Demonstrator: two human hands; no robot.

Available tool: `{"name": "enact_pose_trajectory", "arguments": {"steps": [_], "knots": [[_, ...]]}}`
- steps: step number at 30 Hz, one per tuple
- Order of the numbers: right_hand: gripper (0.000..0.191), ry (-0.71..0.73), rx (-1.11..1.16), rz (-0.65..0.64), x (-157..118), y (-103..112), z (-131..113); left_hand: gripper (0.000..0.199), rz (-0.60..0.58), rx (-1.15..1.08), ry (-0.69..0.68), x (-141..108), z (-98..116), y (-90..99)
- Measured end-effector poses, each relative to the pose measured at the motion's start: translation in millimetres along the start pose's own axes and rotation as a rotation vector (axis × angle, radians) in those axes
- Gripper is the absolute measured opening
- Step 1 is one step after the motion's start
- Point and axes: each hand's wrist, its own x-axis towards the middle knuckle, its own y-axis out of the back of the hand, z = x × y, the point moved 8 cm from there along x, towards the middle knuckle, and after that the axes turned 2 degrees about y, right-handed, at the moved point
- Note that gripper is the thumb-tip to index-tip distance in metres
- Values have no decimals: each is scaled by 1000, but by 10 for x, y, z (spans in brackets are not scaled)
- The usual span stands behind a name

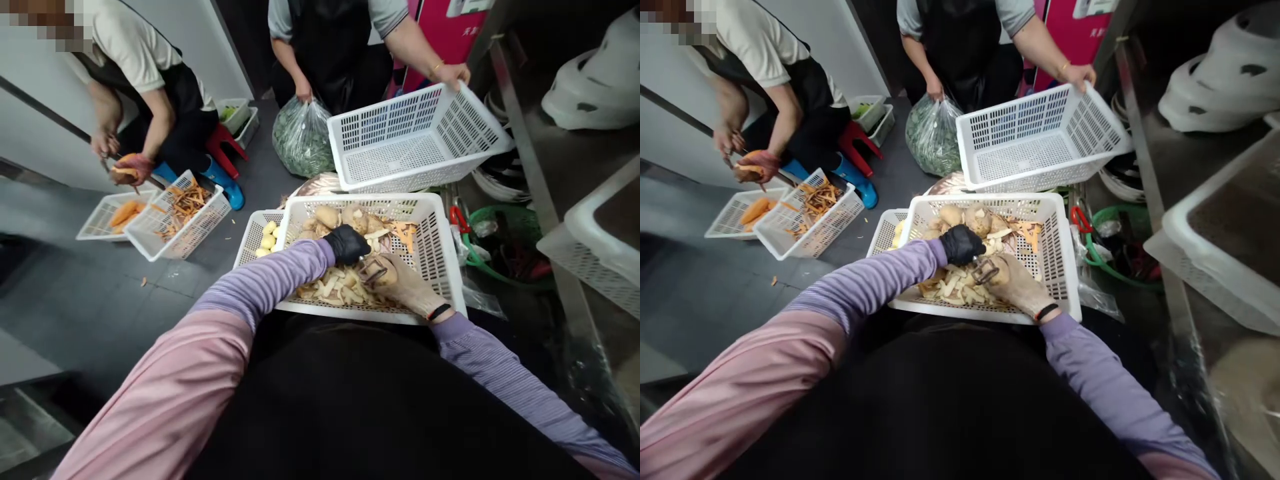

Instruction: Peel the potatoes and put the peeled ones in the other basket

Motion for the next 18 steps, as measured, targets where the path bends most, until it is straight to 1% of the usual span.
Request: {"name": "enact_pose_trajectory", "arguments": {"steps": [1, 2, 3, 5, 6, 7, 9, 10, 11, 13, 15, 16, 18], "knots": [[59, 0, -36, 6, 9, 1, -21, 20, -34, 50, -45, 53, 46, -19], [59, -7, -58, 3, 14, -1, -32, 21, -65, 98, -41, 99, 36, -31], [61, -6, -66, -19, 16, -12, -44, 22, -85, 133, 10, 133, -25, -27], [66, 42, -66, -66, 17, -27, -93, 23, -98, 181, 139, 147, -187, 15], [67, 75, -62, -82, 17, -28, -124, 24, -85, 200, 177, 135, -244, 50], [65, 107, -61, -91, 17, -27, -157, 25, -61, 218, 186, 118, -272, 89], [54, 155, -86, -86, 19, -24, -210, 28, -14, 251, 146, 83, -267, 151], [50, 181, -107, -86, 18, -35, -236, 29, -14, 266, 121, 66, -262, 159], [50, 217, -127, -91, 14, -55, -264, 28, -31, 278, 107, 52, -268, 155], [58, 289, -164, -79, 2, -84, -301, 29, -76, 287, 130, 31, -317, 146], [62, 308, -211, -23, 2, -72, -274, 31, -70, 282, 149, 38, -322, 174], [61, 297, -242, 20, 6, -51, -241, 32, -51, 268, 121, 55, -272, 190], [57, 288, -288, 69, 7, -29, -191, 30, -30, 216, 2, 99, -100, 187]]}}
